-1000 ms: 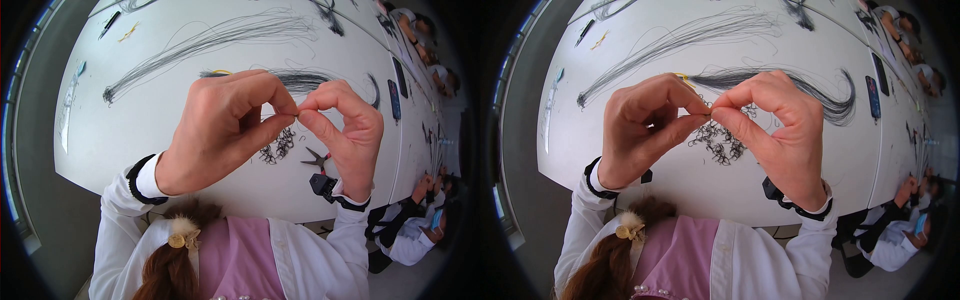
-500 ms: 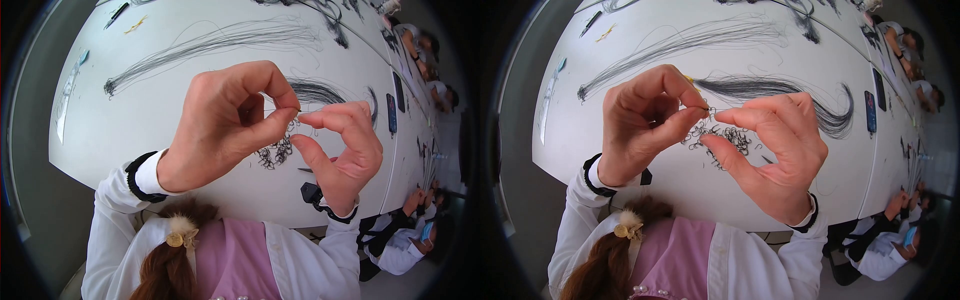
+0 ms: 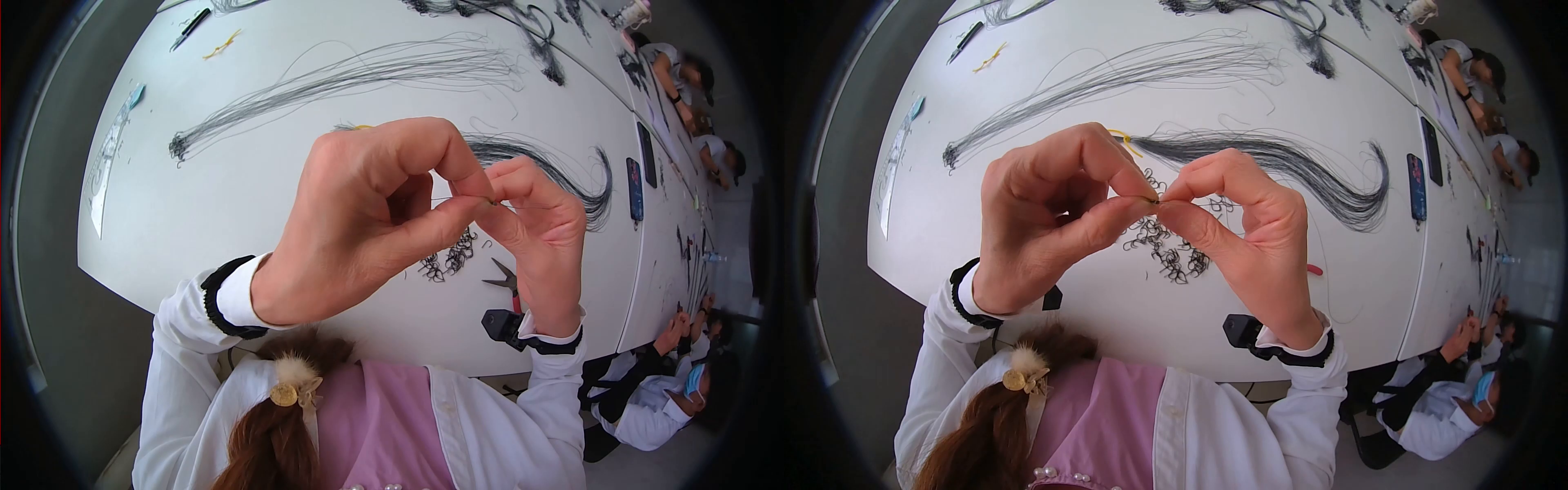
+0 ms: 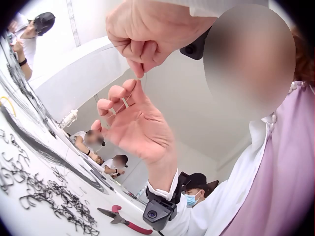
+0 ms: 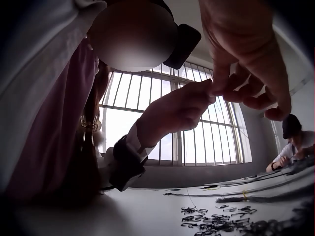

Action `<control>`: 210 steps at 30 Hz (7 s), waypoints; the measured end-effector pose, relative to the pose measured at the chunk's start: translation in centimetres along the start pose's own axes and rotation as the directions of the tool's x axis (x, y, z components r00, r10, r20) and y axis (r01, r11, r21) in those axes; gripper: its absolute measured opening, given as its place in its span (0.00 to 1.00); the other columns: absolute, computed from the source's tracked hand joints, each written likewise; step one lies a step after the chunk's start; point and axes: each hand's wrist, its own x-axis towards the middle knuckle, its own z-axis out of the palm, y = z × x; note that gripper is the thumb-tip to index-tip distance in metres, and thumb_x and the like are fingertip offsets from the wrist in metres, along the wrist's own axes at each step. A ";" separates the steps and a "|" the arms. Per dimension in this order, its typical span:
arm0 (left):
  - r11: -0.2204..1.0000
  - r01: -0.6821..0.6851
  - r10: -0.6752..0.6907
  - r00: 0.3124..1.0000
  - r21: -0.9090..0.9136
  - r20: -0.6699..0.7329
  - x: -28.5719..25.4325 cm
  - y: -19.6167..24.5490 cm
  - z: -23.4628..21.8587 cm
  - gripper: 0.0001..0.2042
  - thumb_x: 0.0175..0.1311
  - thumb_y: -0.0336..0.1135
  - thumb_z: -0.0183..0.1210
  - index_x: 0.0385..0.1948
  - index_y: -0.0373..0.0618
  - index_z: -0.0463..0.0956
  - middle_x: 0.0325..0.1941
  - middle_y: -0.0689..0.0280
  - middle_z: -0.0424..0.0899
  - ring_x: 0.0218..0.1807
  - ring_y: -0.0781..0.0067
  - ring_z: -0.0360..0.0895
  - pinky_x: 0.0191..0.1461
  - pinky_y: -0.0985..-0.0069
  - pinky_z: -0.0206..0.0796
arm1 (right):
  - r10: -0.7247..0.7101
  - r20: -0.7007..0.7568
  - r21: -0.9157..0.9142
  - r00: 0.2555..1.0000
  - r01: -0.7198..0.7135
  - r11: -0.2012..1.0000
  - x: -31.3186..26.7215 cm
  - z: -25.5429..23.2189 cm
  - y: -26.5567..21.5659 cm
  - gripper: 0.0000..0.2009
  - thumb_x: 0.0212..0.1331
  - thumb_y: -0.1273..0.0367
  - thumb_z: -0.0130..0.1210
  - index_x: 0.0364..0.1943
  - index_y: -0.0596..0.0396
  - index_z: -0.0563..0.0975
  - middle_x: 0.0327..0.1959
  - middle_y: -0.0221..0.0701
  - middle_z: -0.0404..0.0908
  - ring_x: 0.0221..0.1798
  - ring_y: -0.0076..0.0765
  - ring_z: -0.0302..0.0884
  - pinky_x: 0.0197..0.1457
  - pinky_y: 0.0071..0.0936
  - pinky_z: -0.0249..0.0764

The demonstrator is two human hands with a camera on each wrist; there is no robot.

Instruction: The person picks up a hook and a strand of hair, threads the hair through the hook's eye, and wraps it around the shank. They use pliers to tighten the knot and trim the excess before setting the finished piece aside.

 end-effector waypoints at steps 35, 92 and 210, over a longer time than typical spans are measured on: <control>0.858 -0.395 0.365 0.919 0.327 0.151 -0.1 -0.1 0.3 0.05 0.47 0.18 0.61 0.23 0.38 0.75 0.25 0.62 0.78 0.27 0.70 0.79 0.28 0.79 0.68 | -0.355 0.306 -0.439 0.883 0.462 0.771 0.4 -3.0 -3.8 0.08 0.37 0.79 0.66 0.25 0.56 0.81 0.19 0.27 0.75 0.18 0.22 0.63 0.19 0.20 0.57; 0.735 -0.377 0.468 0.883 0.563 -0.020 -0.6 -0.6 1.1 0.07 0.45 0.17 0.62 0.25 0.35 0.75 0.22 0.62 0.72 0.24 0.69 0.74 0.26 0.78 0.65 | -0.711 0.308 -0.809 0.632 0.567 0.153 -1.6 1.5 -0.8 0.16 0.30 0.82 0.59 0.32 0.65 0.80 0.20 0.27 0.63 0.18 0.21 0.60 0.14 0.16 0.56; 0.919 -0.324 0.356 0.927 0.225 -0.116 -0.3 -1.3 1.1 0.05 0.53 0.16 0.56 0.24 0.36 0.72 0.22 0.70 0.70 0.21 0.88 0.64 0.23 0.87 0.54 | -0.688 0.205 -0.812 0.696 0.513 0.277 -2.5 1.8 -2.9 0.11 0.39 0.80 0.67 0.30 0.61 0.79 0.18 0.26 0.75 0.14 0.22 0.56 0.14 0.18 0.50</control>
